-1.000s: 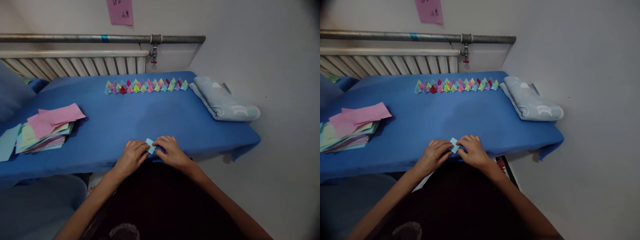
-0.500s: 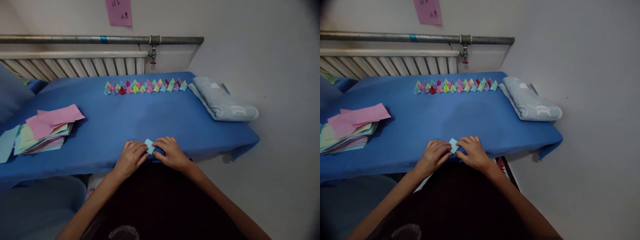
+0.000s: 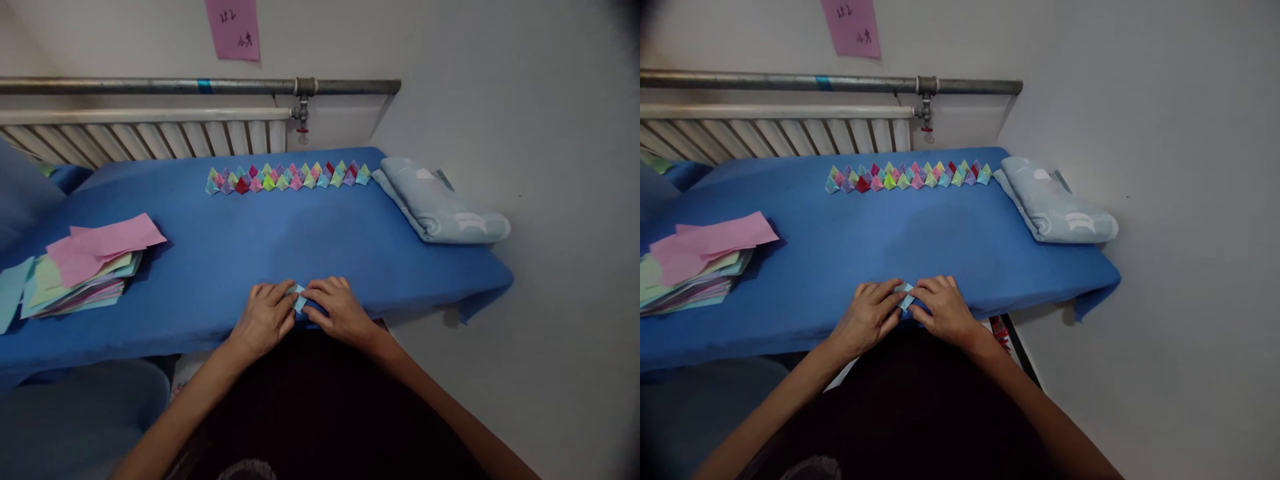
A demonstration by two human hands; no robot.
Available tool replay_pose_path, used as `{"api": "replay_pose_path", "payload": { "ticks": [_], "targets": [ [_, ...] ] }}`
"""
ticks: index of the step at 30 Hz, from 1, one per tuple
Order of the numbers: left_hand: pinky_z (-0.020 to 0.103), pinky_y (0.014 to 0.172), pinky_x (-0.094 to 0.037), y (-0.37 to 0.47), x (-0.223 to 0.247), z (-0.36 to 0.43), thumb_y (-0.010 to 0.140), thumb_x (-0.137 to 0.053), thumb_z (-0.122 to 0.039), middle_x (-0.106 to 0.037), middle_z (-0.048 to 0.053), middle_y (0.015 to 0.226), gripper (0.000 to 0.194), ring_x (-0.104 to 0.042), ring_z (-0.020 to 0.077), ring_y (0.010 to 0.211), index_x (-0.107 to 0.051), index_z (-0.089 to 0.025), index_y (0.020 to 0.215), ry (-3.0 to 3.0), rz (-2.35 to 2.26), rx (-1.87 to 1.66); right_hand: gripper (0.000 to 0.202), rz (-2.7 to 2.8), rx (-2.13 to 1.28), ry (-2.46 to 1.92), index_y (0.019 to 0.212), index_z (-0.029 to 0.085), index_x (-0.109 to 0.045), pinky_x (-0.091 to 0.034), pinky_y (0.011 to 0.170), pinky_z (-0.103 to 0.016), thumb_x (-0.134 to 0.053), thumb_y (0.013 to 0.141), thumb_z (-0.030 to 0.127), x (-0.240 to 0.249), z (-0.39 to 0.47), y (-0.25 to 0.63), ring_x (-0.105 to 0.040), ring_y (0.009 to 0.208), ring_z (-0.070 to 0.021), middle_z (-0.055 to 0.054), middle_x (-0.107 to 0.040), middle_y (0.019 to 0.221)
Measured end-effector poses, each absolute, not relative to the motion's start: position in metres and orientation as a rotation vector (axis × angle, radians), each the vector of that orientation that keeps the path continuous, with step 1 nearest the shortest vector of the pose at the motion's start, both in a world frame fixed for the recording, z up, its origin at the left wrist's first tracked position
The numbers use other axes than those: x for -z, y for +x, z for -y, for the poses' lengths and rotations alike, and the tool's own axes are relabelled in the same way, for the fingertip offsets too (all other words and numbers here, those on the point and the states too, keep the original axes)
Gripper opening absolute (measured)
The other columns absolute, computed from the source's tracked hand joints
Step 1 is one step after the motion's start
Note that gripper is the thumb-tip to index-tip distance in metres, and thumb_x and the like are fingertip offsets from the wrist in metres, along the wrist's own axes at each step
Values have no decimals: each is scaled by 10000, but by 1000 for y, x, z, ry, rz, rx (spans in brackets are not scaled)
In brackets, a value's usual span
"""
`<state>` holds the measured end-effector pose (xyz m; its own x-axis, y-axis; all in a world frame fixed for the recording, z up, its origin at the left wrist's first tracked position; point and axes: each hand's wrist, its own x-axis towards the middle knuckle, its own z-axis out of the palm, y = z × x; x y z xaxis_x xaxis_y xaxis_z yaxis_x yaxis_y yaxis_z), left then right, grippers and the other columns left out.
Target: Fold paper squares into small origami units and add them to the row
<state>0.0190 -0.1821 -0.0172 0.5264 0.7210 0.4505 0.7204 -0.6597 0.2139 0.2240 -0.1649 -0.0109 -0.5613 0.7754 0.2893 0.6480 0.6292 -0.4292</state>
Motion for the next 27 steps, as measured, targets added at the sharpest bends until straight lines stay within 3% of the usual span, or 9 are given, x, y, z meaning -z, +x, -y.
{"api": "replay_pose_path", "payload": {
  "ticks": [6, 18, 27],
  "targets": [
    [399, 824, -410, 15, 10, 175, 906, -498, -208, -682, 85, 1169, 247, -604, 232, 953, -638, -194, 1110, 2835, -1196, -696, 248, 2404, -354, -1114, 1094, 198, -671, -345, 829, -377, -589, 885, 304, 10, 166, 224, -533, 919, -231, -89, -669, 1092],
    [394, 843, -408, 15, 21, 176, 945, -465, -196, -688, 90, 1172, 262, -593, 229, 983, -634, -166, 1142, 2783, -1215, -839, 168, 2361, -315, -1140, 991, 191, -670, -339, 800, -354, -519, 936, 239, 14, 165, 222, -532, 872, -206, -61, -693, 1031],
    [399, 840, -394, 18, 15, 177, 970, -433, -245, -705, 53, 1129, 256, -583, 210, 948, -666, -214, 1072, 2635, -1323, -816, 148, 2257, -353, -1182, 899, 198, -670, -358, 790, -337, -530, 940, 223, 15, 161, 218, -568, 874, -185, -48, -687, 983]
  ]
}}
